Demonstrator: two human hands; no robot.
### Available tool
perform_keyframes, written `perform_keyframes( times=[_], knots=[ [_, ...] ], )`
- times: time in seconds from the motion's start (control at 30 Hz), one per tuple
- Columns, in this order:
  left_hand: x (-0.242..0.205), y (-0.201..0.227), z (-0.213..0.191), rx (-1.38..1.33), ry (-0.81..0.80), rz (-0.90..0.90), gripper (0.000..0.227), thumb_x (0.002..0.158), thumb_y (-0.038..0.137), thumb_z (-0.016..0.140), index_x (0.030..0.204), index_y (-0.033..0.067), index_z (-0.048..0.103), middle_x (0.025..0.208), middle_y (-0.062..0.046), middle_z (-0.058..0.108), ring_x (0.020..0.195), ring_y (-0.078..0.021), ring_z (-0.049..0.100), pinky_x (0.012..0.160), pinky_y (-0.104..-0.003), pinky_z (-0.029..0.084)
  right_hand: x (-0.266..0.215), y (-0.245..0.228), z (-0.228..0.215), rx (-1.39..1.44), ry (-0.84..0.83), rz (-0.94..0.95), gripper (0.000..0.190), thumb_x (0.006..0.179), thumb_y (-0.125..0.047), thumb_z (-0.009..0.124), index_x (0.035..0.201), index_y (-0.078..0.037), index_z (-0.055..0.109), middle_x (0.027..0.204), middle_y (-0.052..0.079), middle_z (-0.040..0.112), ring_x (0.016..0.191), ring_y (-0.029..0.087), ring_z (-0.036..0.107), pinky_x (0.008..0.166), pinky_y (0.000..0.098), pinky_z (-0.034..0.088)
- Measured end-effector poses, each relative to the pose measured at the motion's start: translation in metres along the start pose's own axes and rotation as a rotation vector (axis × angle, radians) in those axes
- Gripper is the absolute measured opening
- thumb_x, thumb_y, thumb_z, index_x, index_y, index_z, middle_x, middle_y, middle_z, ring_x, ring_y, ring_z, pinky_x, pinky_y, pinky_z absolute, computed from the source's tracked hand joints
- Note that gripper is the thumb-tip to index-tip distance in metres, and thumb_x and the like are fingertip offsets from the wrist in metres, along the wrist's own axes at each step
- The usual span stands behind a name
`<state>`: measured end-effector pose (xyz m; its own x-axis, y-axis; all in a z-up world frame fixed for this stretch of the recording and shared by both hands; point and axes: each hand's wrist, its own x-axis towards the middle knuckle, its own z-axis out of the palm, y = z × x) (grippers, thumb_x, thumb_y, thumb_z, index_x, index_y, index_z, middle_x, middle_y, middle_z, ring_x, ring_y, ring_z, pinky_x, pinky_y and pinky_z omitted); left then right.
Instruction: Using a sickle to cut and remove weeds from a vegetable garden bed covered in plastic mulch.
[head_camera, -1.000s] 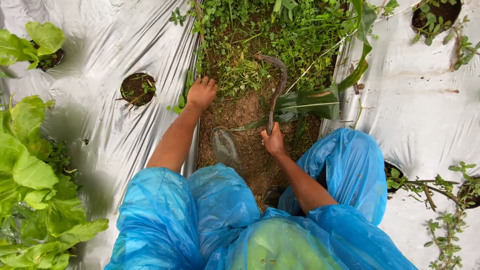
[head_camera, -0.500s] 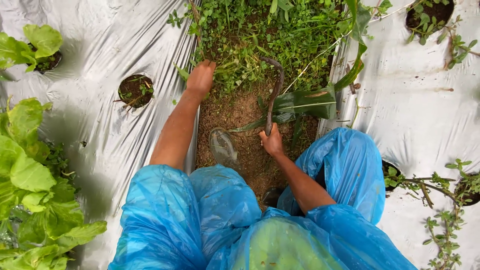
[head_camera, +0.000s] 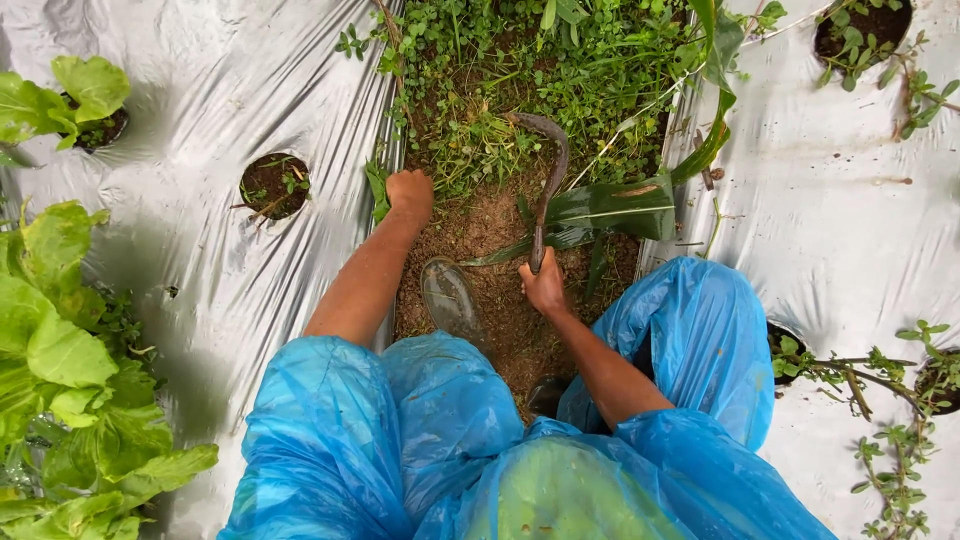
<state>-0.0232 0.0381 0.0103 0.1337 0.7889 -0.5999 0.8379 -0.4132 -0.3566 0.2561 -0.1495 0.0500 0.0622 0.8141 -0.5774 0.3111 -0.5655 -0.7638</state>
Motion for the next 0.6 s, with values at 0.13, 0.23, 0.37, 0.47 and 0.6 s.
perform_keyframes(
  times=[0.13, 0.23, 0.37, 0.47, 0.6],
  knots=[
    [0.023, -0.018, 0.021, -0.12, 0.022, -0.029, 0.012, 0.094, 0.019, 0.072, 0.089, 0.014, 0.082, 0.085, -0.008, 0.077, 0.079, -0.0289, 0.077, 0.051, -0.043, 0.053, 0.004, -0.001, 0.012, -0.016, -0.014, -0.026, 0.025, 0.098, -0.008, 0.067, 0.116, -0.002, 0.049, 0.082, 0.017, 0.065, 0.068, 0.024, 0.07, 0.058, 0.0414, 0.059],
    [0.016, -0.035, -0.004, -0.17, -0.005, -0.037, 0.017, 0.098, 0.016, 0.066, 0.092, 0.0108, 0.082, 0.089, -0.011, 0.078, 0.079, -0.0303, 0.077, 0.052, -0.045, 0.058, -0.005, -0.023, 0.015, -0.079, -0.107, -0.028, 0.025, 0.096, -0.009, 0.071, 0.114, -0.003, 0.054, 0.081, 0.018, 0.066, 0.066, 0.027, 0.071, 0.055, 0.0418, 0.058],
    [0.02, -0.048, -0.025, -0.208, -0.033, -0.053, 0.022, 0.099, 0.015, 0.064, 0.084, 0.0119, 0.08, 0.074, -0.009, 0.074, 0.066, -0.0252, 0.072, 0.047, -0.042, 0.049, -0.001, -0.024, 0.019, -0.258, -0.232, -0.001, 0.03, 0.091, -0.019, 0.074, 0.112, -0.004, 0.057, 0.085, 0.022, 0.067, 0.076, 0.037, 0.072, 0.062, 0.0488, 0.053],
    [0.015, -0.051, -0.037, -0.195, -0.017, -0.037, 0.024, 0.1, 0.013, 0.063, 0.083, 0.0112, 0.08, 0.071, -0.008, 0.072, 0.062, -0.0241, 0.07, 0.043, -0.041, 0.045, -0.005, -0.026, 0.014, -0.331, -0.249, -0.011, 0.031, 0.09, -0.021, 0.074, 0.11, -0.005, 0.059, 0.085, 0.023, 0.067, 0.078, 0.039, 0.071, 0.063, 0.0495, 0.052],
    [0.024, -0.053, -0.031, -0.222, 0.003, -0.013, 0.024, 0.099, 0.014, 0.065, 0.079, 0.0112, 0.079, 0.067, -0.007, 0.071, 0.059, -0.0234, 0.069, 0.041, -0.042, 0.045, -0.014, -0.035, 0.017, -0.45, -0.227, -0.085, 0.032, 0.087, -0.022, 0.078, 0.107, -0.003, 0.061, 0.084, 0.027, 0.068, 0.081, 0.044, 0.073, 0.063, 0.0509, 0.054]
  ],
)
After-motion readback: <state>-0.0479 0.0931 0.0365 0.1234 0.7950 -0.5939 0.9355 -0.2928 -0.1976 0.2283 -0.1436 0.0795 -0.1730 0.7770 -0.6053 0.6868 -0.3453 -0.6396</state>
